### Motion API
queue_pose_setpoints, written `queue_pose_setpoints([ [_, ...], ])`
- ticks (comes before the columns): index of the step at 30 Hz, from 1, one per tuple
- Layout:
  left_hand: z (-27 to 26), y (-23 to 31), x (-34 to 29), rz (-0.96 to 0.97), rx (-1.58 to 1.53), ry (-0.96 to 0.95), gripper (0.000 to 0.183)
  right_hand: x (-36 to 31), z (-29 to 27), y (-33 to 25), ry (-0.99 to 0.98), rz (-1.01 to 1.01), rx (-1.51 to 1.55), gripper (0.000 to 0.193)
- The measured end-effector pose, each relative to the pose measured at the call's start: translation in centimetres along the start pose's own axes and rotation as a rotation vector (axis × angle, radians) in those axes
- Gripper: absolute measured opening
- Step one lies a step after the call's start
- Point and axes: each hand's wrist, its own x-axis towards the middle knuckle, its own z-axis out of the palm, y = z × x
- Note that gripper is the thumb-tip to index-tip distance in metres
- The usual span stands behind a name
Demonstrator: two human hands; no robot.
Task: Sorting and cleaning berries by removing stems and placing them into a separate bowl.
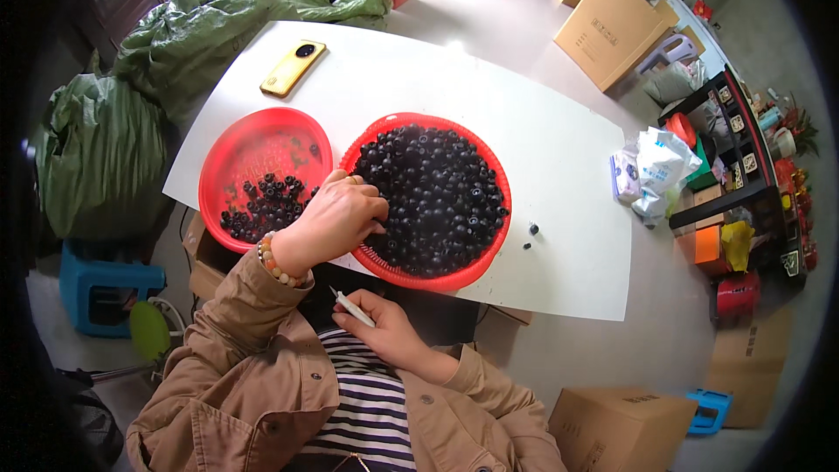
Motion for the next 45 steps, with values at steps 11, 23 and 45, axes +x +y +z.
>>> queue_pose_setpoints([
  [11, -2.8, 0.3, -2.1, -0.201, -0.814, 0.176, 0.008, -0.1, 0.3, 0.5, 0.011, 0.002, -0.037, 0.014],
  [23, -3.0, -0.5, -5.6, -0.319, -1.421, 0.284, 0.015, 0.0, 0.9, 0.1, 0.020, 0.023, -0.010, 0.014],
  [45, 0.4, -1.4, -8.8, -0.305, -1.784, 0.302, 0.017, -0.6, 0.4, -1.2, 0.182, -0.076, 0.260, 0.027],
])
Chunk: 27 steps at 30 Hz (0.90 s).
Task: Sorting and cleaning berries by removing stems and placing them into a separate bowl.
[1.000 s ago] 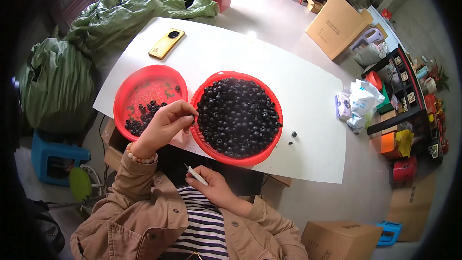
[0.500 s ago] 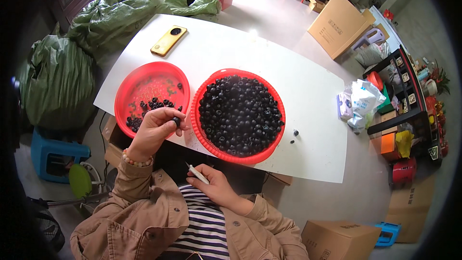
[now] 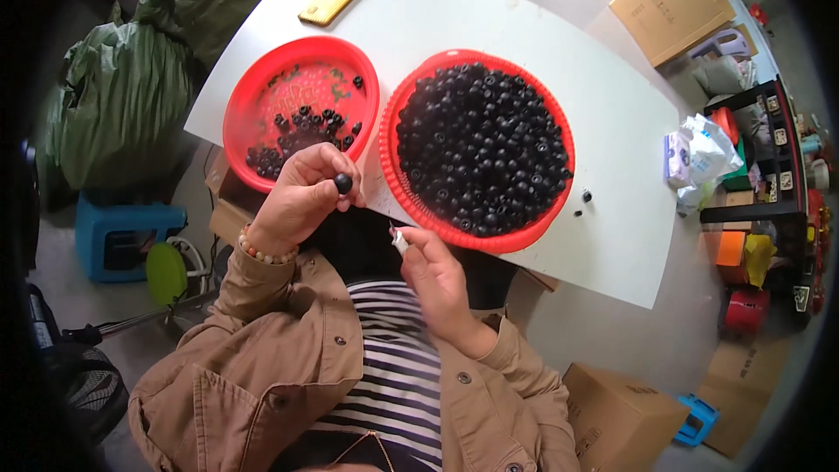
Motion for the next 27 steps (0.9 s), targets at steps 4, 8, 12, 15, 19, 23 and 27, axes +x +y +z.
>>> queue_pose_setpoints([
  [4, 0.6, -0.4, -0.3, -0.043, 0.077, 0.016, 0.019, 0.3, -0.1, 0.2, -0.021, -0.048, -0.081, 0.024],
  [8, 1.5, -0.5, -0.1, -0.065, 0.121, 0.008, 0.021, 0.2, -0.3, -0.2, 0.043, -0.161, -0.154, 0.029],
  [12, 2.1, -0.4, 0.0, -0.110, 0.111, 0.001, 0.021, 0.5, -0.1, -1.2, 0.045, -0.264, -0.324, 0.027],
  [15, 2.1, -0.9, 0.0, -0.109, 0.098, -0.029, 0.019, 0.6, 0.2, -1.7, 0.047, -0.300, -0.374, 0.026],
  [19, 2.3, -1.0, 0.0, -0.114, 0.107, -0.043, 0.020, 0.7, 0.5, -1.9, 0.065, -0.319, -0.351, 0.029],
  [23, 2.6, -0.8, -0.1, -0.121, 0.123, -0.043, 0.019, 0.6, 0.5, -2.3, 0.070, -0.322, -0.396, 0.030],
  [27, 2.7, -0.7, -0.1, -0.104, 0.164, -0.069, 0.017, 0.6, 0.3, -2.3, 0.055, -0.301, -0.424, 0.031],
])
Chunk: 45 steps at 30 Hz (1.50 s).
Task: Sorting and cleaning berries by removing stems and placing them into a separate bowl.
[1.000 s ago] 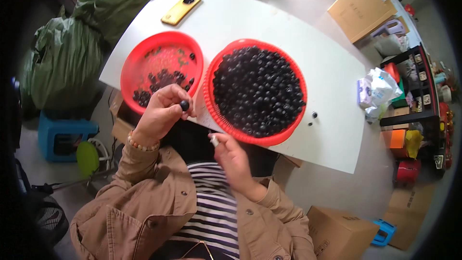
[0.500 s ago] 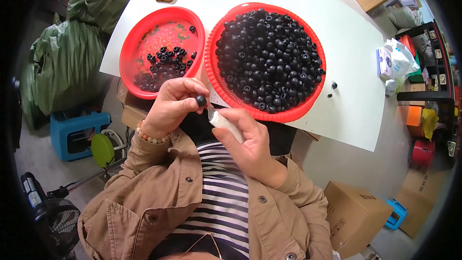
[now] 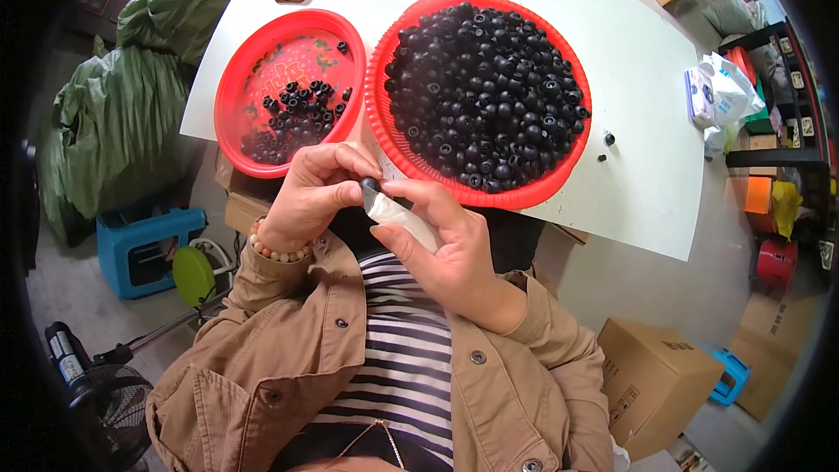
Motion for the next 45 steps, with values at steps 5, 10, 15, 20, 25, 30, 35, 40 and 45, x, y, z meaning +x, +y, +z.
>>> queue_pose_setpoints([
  [5, -0.2, -0.1, 0.0, 0.049, 0.033, -0.008, 0.016, 0.0, 0.2, 0.1, 0.001, -0.009, 0.075, 0.031],
  [10, 0.0, -0.2, 0.0, 0.108, 0.088, 0.006, 0.015, -0.2, 0.5, 0.5, 0.012, -0.016, 0.187, 0.029],
  [15, 0.3, -0.9, 0.0, 0.152, 0.144, 0.050, 0.015, -0.2, 0.7, 0.6, 0.049, 0.038, 0.274, 0.025],
  [20, 0.5, -1.4, 0.0, 0.213, 0.174, 0.045, 0.013, 0.0, 0.7, 0.4, 0.048, 0.090, 0.399, 0.023],
  [25, 0.5, -1.7, -0.1, 0.049, -0.140, 0.027, 0.014, -0.1, 0.0, 0.9, -0.022, 0.162, 0.592, 0.024],
  [30, 0.5, -2.2, -0.4, -0.036, -0.261, 0.030, 0.020, 0.2, -0.1, 0.7, -0.004, 0.177, 0.670, 0.027],
  [35, 1.3, -1.6, -0.4, -0.063, -0.257, 0.018, 0.015, 0.5, 0.1, -0.4, 0.022, 0.200, 0.679, 0.031],
  [40, 1.1, -2.0, -0.7, -0.046, -0.189, -0.049, 0.014, 0.5, 0.5, -0.6, 0.016, 0.206, 0.694, 0.033],
  [45, 0.9, -2.3, -1.0, -0.074, -0.178, -0.110, 0.012, 0.5, 0.7, -0.3, 0.015, 0.241, 0.711, 0.028],
])
